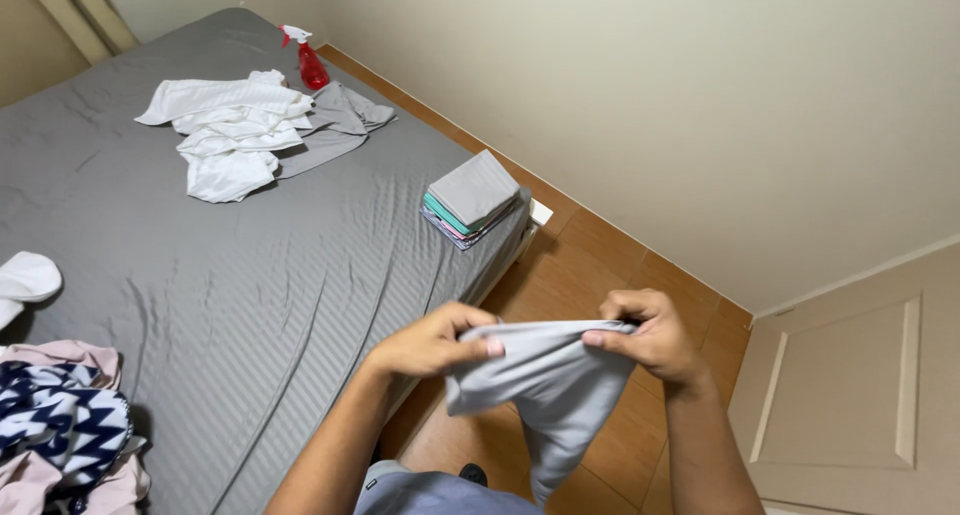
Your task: The person folds several gray towels on a bed, smoothing and stacking them neatly. They then walk to a wall-mounted air conditioner, open the front panel, and adjust the internal vents before returning to the bed to fold a white towel.
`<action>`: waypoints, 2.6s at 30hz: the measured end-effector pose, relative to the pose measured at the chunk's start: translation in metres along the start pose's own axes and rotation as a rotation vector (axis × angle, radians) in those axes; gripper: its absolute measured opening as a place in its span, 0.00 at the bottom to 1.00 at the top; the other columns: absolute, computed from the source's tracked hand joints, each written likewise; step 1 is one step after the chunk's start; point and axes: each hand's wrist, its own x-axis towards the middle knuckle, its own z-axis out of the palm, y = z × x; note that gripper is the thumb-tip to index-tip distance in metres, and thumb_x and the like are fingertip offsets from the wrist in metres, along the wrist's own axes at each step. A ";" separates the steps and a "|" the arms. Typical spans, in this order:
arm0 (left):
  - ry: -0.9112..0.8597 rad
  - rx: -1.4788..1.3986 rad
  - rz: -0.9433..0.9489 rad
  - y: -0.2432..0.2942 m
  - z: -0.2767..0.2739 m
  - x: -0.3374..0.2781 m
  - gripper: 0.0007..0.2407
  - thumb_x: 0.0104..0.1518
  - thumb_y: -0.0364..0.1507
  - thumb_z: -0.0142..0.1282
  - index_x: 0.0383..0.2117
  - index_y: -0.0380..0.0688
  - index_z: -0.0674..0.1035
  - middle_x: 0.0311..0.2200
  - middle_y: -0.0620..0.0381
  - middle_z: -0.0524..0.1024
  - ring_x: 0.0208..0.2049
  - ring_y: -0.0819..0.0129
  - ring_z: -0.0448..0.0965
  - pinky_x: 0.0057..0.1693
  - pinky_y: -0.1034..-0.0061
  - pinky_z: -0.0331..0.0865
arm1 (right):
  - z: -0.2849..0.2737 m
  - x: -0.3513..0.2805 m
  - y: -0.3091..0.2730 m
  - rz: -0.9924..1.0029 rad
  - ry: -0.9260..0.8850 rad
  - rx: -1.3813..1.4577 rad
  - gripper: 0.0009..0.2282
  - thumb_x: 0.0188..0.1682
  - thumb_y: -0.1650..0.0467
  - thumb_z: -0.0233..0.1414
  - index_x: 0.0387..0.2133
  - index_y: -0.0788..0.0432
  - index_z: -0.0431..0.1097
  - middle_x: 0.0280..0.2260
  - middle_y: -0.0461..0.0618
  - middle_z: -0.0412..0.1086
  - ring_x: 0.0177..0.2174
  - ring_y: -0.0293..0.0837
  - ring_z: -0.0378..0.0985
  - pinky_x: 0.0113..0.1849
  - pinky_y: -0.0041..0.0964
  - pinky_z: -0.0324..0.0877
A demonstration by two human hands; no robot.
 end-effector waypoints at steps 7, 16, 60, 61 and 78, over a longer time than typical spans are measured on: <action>-0.384 0.438 -0.295 -0.108 -0.066 -0.044 0.19 0.57 0.42 0.64 0.35 0.32 0.81 0.27 0.57 0.79 0.31 0.72 0.76 0.40 0.73 0.71 | -0.017 0.051 -0.035 -0.173 0.015 -0.050 0.15 0.39 0.73 0.67 0.15 0.60 0.64 0.19 0.39 0.58 0.23 0.30 0.57 0.25 0.31 0.53; 0.293 1.030 -0.272 0.007 -0.240 -0.162 0.11 0.48 0.26 0.57 0.36 0.39 0.86 0.34 0.42 0.83 0.37 0.52 0.83 0.46 0.63 0.75 | 0.074 0.176 -0.137 0.357 -0.467 -0.952 0.19 0.39 0.54 0.65 0.30 0.56 0.83 0.16 0.48 0.76 0.21 0.42 0.76 0.28 0.41 0.70; 1.024 1.284 0.164 0.236 -0.369 -0.288 0.11 0.55 0.31 0.66 0.43 0.46 0.85 0.36 0.52 0.84 0.34 0.62 0.83 0.40 0.70 0.74 | 0.128 0.384 -0.098 -0.129 -0.048 -0.719 0.08 0.43 0.67 0.64 0.29 0.60 0.83 0.26 0.50 0.81 0.27 0.41 0.81 0.68 0.44 0.55; 1.024 1.283 0.161 0.233 -0.369 -0.287 0.11 0.55 0.31 0.66 0.43 0.46 0.85 0.36 0.52 0.84 0.34 0.62 0.83 0.40 0.70 0.74 | 0.130 0.384 -0.095 -0.127 -0.049 -0.718 0.08 0.43 0.67 0.64 0.29 0.60 0.83 0.26 0.50 0.81 0.27 0.41 0.81 0.68 0.44 0.55; 1.537 1.532 0.384 0.220 -0.369 -0.268 0.04 0.43 0.24 0.70 0.23 0.43 0.85 0.34 0.48 0.75 0.37 0.51 0.76 0.39 0.63 0.72 | 0.195 0.366 -0.098 -0.228 0.129 -1.269 0.06 0.42 0.64 0.65 0.26 0.53 0.82 0.26 0.42 0.77 0.36 0.44 0.67 0.53 0.47 0.56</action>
